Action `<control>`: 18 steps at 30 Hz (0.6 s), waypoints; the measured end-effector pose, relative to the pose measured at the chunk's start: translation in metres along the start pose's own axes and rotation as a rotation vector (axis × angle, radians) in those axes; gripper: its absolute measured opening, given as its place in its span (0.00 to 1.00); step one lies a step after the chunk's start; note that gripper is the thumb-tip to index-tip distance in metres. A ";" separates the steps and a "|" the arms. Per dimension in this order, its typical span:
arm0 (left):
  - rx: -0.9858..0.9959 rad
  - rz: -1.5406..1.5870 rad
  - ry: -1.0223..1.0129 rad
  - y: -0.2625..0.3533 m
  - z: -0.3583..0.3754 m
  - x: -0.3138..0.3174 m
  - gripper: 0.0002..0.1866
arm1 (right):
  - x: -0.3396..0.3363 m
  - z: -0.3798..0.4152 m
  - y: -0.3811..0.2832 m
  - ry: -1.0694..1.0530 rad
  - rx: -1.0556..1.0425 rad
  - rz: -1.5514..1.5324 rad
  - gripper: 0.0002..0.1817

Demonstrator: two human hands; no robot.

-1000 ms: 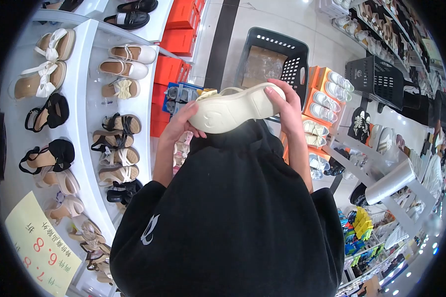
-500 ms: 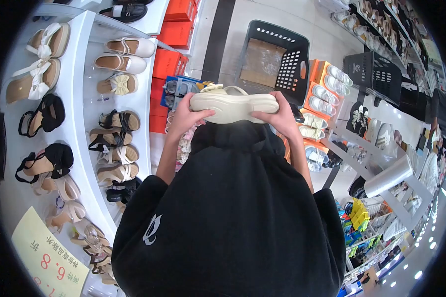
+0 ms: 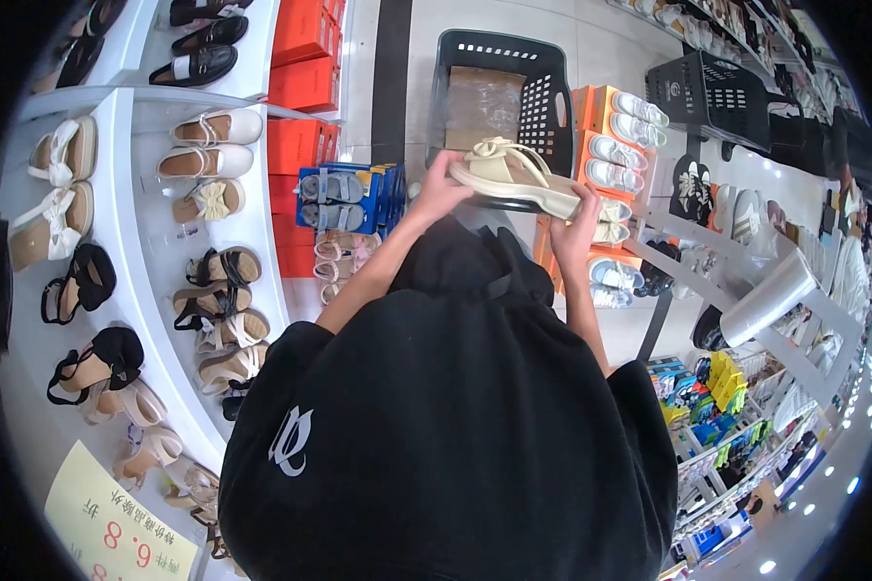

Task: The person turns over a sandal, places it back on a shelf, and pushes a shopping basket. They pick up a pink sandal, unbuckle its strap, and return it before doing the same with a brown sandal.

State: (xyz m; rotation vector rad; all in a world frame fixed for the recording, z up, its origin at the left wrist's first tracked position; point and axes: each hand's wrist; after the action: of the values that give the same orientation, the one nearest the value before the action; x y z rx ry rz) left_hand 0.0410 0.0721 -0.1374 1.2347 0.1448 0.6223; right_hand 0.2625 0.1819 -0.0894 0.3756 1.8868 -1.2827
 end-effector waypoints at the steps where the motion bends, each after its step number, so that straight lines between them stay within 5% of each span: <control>1: 0.007 -0.046 0.000 -0.003 -0.003 -0.001 0.25 | -0.005 0.000 0.001 0.011 -0.015 -0.016 0.28; 4: -0.326 0.271 0.096 0.012 -0.002 0.002 0.24 | -0.009 0.002 0.002 0.004 -0.037 -0.141 0.31; 7: -0.263 0.291 0.183 0.011 0.005 0.015 0.24 | -0.015 -0.002 0.009 -0.104 -0.011 -0.263 0.32; 11: -0.274 0.503 0.087 -0.004 0.008 0.016 0.26 | 0.003 -0.013 0.055 -0.083 0.414 -0.813 0.38; 15: -0.322 0.598 -0.008 -0.011 0.024 0.020 0.28 | 0.023 -0.026 0.068 0.021 0.580 -0.494 0.38; 18: -0.350 0.635 0.010 -0.006 0.033 0.021 0.27 | 0.014 -0.034 0.065 -0.132 0.626 -0.643 0.31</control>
State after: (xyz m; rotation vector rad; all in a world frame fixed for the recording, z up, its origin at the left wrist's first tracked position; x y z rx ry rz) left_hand 0.0749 0.0538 -0.1271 0.9254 -0.3517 1.1484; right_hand 0.2791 0.2373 -0.1361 -0.0246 1.4987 -2.2749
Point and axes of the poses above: each hand's wrist, its own z-axis away from the middle knuckle, its own x-axis out of the palm, y = z × x, and after that the axes turned 3 degrees about -z, right-handed
